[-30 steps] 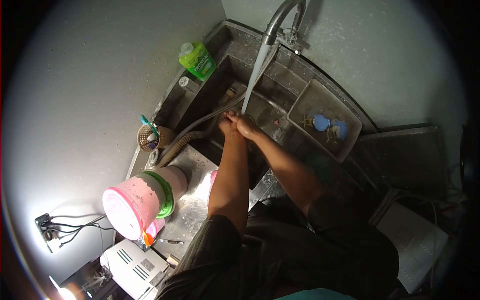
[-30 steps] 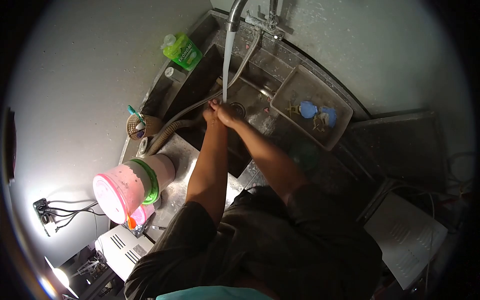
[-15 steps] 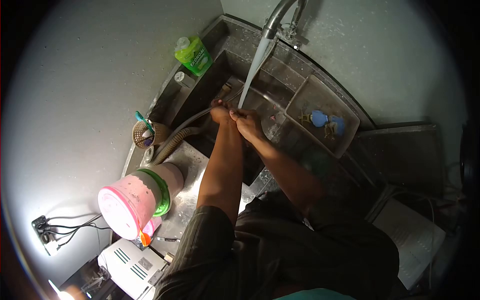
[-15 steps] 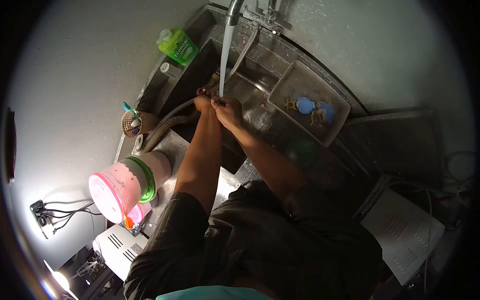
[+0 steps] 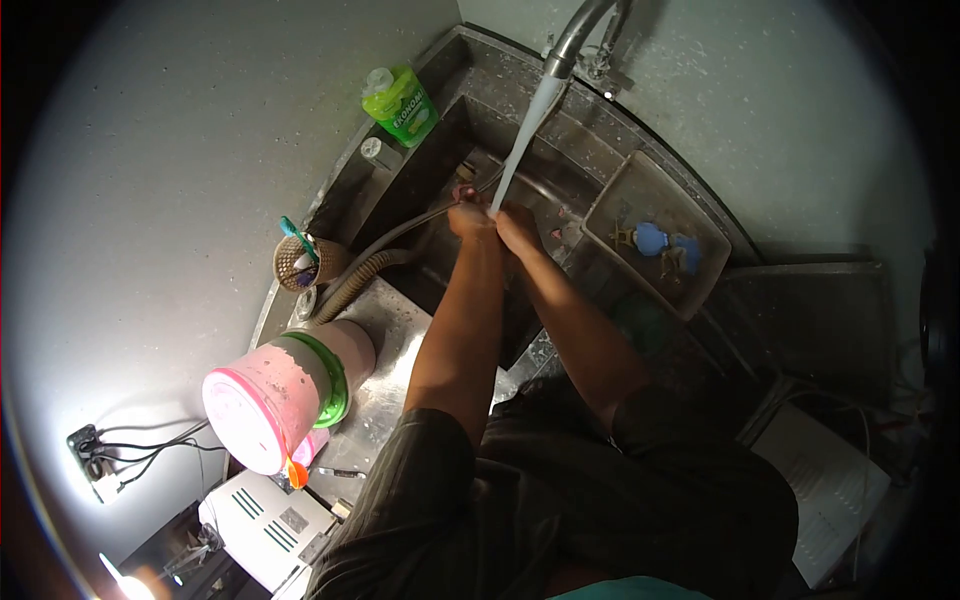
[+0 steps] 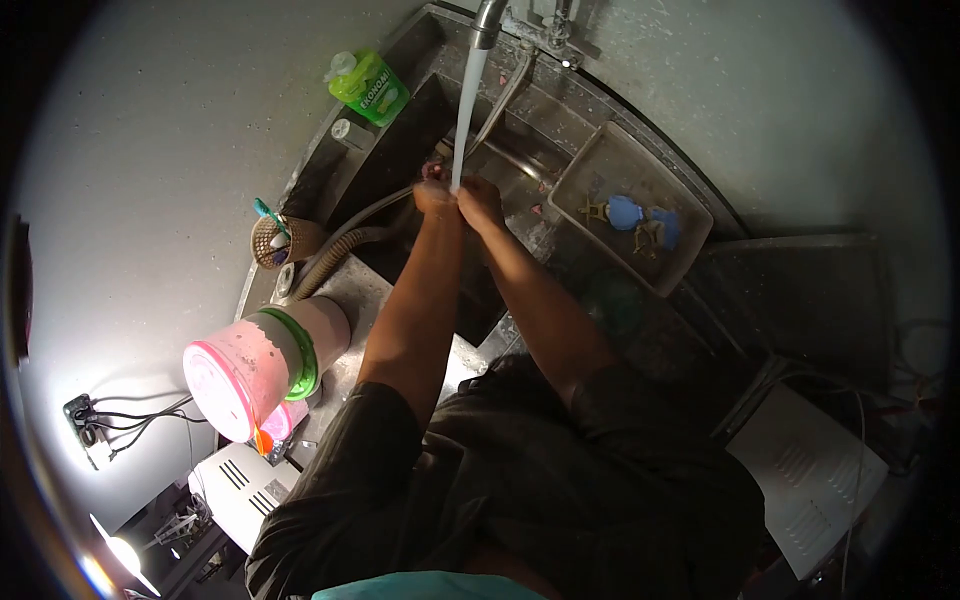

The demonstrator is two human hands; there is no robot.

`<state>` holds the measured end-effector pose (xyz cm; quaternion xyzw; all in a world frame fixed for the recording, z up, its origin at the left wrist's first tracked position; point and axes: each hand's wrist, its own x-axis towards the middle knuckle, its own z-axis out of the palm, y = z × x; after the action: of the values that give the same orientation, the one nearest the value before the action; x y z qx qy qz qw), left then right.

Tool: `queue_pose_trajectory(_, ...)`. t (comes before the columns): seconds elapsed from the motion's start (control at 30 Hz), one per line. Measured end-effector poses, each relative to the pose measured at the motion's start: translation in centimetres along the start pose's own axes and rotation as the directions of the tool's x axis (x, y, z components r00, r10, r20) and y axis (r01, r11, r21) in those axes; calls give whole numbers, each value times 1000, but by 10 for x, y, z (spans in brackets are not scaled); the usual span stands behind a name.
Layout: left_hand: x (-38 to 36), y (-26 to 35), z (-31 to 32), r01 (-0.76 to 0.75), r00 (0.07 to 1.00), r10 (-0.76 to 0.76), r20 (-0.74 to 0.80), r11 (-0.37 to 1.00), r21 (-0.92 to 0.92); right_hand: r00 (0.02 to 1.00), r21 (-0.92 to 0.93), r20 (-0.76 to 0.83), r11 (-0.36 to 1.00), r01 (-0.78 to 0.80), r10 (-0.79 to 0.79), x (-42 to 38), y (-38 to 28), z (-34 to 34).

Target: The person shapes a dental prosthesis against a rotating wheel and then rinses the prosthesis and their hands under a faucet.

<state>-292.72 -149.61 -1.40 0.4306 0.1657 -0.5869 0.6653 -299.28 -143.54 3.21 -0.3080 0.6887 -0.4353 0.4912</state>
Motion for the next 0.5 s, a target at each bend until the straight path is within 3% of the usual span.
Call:
queue_pose_trajectory(0.07,-1,-2,-7,-197,979,194,57,860,470,1000,33,-16,999,20,-19,-3,8,5)
queue_pose_trajectory(0.1,4,-2,-11,-197,979,195,54,862,467,999,-56,-34,998,-10,8,-4,11,8)
queue_pose_trajectory(0.2,13,5,-23,-166,986,158,62,971,173,997,-196,-70,980,-32,18,-4,23,12)
queue_pose_trajectory(0.33,7,16,-23,-242,970,225,89,921,307,995,-208,28,974,-86,94,-5,19,14)
queue_pose_trajectory(0.4,3,20,-21,-135,991,130,35,955,266,993,-214,51,972,-95,108,-8,14,13)
queue_pose_trajectory(0.5,0,19,-17,-157,980,188,-63,930,331,987,-224,74,966,-125,145,-4,15,14)
